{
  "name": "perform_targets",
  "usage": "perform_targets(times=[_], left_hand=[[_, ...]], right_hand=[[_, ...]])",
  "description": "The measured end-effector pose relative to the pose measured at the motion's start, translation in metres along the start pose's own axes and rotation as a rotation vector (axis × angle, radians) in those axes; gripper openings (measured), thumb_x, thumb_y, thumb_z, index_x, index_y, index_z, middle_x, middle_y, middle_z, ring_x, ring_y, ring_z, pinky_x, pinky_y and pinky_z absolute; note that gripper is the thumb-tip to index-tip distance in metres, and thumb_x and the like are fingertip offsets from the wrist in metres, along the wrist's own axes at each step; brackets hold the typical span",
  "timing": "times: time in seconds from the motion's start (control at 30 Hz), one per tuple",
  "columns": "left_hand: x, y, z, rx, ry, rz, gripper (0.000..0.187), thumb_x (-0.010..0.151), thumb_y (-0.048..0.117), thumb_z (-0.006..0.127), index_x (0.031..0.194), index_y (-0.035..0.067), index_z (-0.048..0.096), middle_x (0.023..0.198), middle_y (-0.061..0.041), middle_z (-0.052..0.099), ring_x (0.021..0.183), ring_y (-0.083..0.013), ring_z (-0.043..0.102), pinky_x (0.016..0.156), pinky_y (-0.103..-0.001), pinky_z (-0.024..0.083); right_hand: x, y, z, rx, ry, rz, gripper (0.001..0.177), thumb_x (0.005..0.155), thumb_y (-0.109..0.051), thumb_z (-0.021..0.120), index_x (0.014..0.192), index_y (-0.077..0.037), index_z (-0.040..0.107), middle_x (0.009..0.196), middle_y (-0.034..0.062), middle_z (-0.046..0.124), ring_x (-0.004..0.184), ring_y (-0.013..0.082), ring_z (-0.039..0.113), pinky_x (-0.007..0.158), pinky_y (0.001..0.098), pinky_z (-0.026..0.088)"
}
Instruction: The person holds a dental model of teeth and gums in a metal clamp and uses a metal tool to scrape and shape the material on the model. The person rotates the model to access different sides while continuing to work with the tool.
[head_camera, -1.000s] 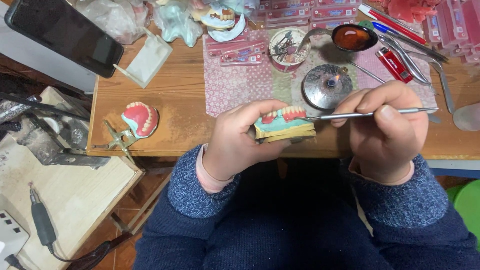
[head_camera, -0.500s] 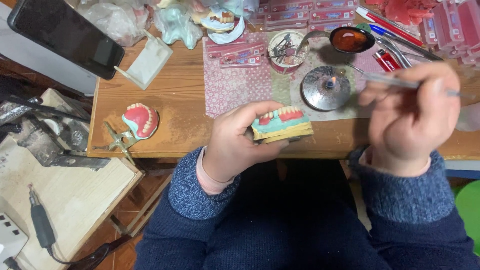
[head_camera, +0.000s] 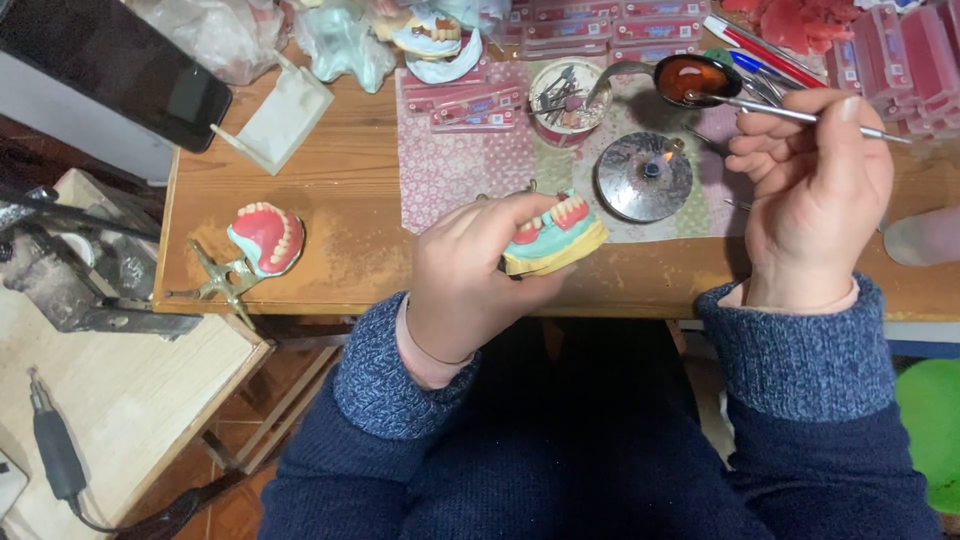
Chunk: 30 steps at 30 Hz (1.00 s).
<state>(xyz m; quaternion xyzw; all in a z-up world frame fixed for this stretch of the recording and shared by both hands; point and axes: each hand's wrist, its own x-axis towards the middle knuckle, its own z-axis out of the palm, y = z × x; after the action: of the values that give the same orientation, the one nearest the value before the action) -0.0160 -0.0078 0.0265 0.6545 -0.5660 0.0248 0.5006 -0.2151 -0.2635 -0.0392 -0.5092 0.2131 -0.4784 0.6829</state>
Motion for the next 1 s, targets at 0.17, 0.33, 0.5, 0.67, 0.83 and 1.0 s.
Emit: perform_targets(times=[0.17, 0.33, 0.5, 0.67, 0.83, 1.0], left_hand=[[-0.001, 0.001, 0.002, 0.078, 0.013, 0.051, 0.051, 0.073, 0.015, 0.090, 0.118, 0.009, 0.067, 0.106, -0.008, 0.074, 0.096, -0.0265, 0.073, 0.086, -0.037, 0.058], [-0.003, 0.003, 0.002, 0.111, 0.007, 0.075, 0.057, 0.072, 0.014, 0.088, 0.123, 0.008, 0.064, 0.111, -0.008, 0.074, 0.101, -0.0264, 0.073, 0.089, -0.036, 0.057], [-0.004, 0.002, 0.003, 0.132, 0.008, 0.070, 0.058, 0.070, 0.012, 0.088, 0.122, 0.008, 0.064, 0.110, -0.008, 0.074, 0.098, -0.0258, 0.072, 0.087, -0.036, 0.057], [-0.005, 0.003, 0.002, 0.122, 0.018, 0.065, 0.057, 0.071, 0.013, 0.088, 0.122, 0.009, 0.064, 0.111, -0.006, 0.074, 0.101, -0.0245, 0.073, 0.089, -0.036, 0.057], [-0.006, 0.003, 0.004, 0.128, 0.023, 0.054, 0.057, 0.071, 0.015, 0.089, 0.122, 0.009, 0.064, 0.111, -0.006, 0.074, 0.102, -0.0239, 0.073, 0.088, -0.035, 0.058], [-0.006, 0.003, 0.002, 0.125, 0.025, 0.050, 0.057, 0.072, 0.019, 0.090, 0.122, 0.009, 0.064, 0.110, -0.007, 0.074, 0.101, -0.0248, 0.073, 0.087, -0.036, 0.058]], right_hand=[[-0.032, -0.006, 0.023, -0.003, -0.083, -0.059, 0.034, 0.126, -0.023, 0.044, 0.113, 0.006, 0.055, 0.098, 0.0268, 0.068, 0.080, 0.0298, 0.067, 0.074, 0.0367, 0.055], [-0.065, -0.011, 0.055, 0.091, -0.218, -0.056, 0.034, 0.123, -0.026, 0.045, 0.109, 0.003, 0.057, 0.092, 0.0264, 0.069, 0.073, 0.0291, 0.067, 0.073, 0.0365, 0.058], [-0.081, -0.012, 0.069, 0.085, -0.237, 0.006, 0.034, 0.122, -0.026, 0.051, 0.114, 0.006, 0.058, 0.094, 0.0259, 0.069, 0.082, 0.0303, 0.070, 0.082, 0.0385, 0.060], [-0.092, -0.016, 0.077, -0.072, -0.307, -0.201, 0.036, 0.121, -0.029, 0.057, 0.110, 0.004, 0.060, 0.098, 0.0239, 0.071, 0.086, 0.0282, 0.069, 0.086, 0.0364, 0.057], [-0.090, -0.048, 0.090, -0.560, -0.432, -0.513, 0.029, 0.113, -0.028, 0.054, 0.108, -0.001, 0.065, 0.100, 0.0165, 0.070, 0.095, 0.0283, 0.072, 0.088, 0.0369, 0.058], [-0.090, -0.053, 0.090, -0.619, -0.519, -0.594, 0.023, 0.109, -0.023, 0.054, 0.110, -0.002, 0.063, 0.109, 0.0154, 0.069, 0.097, 0.0301, 0.071, 0.089, 0.0372, 0.058]])
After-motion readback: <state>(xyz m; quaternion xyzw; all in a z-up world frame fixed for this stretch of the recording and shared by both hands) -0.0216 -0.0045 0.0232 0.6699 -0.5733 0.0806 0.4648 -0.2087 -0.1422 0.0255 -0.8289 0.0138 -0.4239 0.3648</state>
